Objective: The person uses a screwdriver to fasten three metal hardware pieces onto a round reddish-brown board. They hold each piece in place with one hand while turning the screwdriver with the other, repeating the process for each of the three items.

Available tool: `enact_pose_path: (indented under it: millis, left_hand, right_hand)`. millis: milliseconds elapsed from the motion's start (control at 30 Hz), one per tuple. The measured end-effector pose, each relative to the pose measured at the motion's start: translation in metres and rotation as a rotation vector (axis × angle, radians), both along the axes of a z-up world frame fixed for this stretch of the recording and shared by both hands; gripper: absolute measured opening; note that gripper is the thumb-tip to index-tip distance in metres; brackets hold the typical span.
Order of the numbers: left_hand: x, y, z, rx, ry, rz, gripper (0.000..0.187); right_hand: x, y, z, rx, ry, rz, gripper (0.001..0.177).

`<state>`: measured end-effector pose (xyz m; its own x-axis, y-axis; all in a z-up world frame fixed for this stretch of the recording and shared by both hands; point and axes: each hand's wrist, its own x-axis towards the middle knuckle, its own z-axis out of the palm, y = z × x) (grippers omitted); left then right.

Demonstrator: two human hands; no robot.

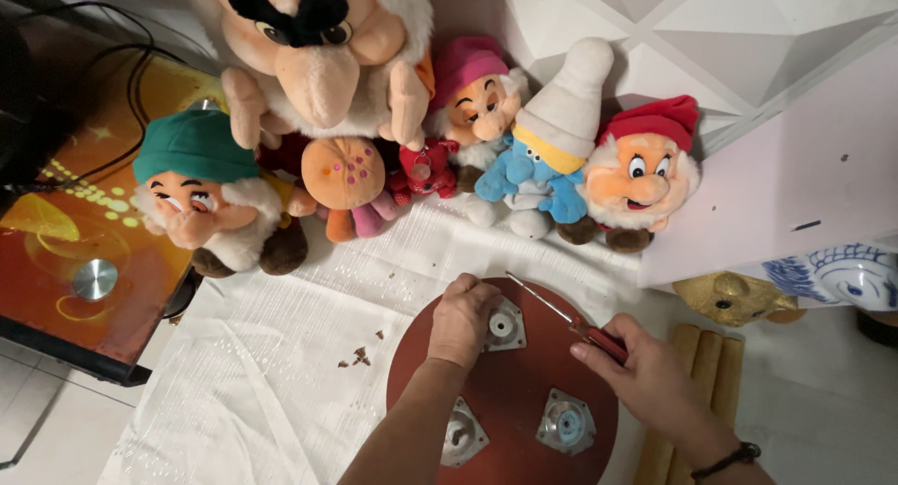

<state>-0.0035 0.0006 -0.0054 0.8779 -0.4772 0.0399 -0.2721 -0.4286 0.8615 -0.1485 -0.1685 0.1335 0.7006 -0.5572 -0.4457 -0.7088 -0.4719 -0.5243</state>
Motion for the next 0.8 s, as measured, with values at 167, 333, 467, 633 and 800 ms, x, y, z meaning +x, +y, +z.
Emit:
enact_pose_path:
  millis: [167,333,467,633,800]
  left_hand:
    - [-0.005,0.001,-0.006,0.077,-0.230,-0.089,0.015]
    - [-0.005,0.003,-0.008,0.112,-0.396,-0.166,0.018]
    - [-0.006,0.004,-0.008,0.114,-0.413,-0.165,0.024]
    - [-0.005,0.007,-0.012,0.082,-0.396,-0.165,0.025]
    - [-0.002,0.007,-0.019,0.160,-0.534,-0.208,0.027]
  right_hand:
    - [-0.001,0.003,0.008,-0.006,-0.036,0.058,0.040]
    - [0.002,-0.001,0.017,-0.088,-0.138,0.205,0.046]
    - [0.013,-0.009,0.023,-0.161,-0.071,0.292,0.047]
    - [0.034,-0.015,0.034,-0.323,-0.096,0.455,0.044]
    - [0.060,-0.015,0.058,-0.332,0.046,0.536,0.042]
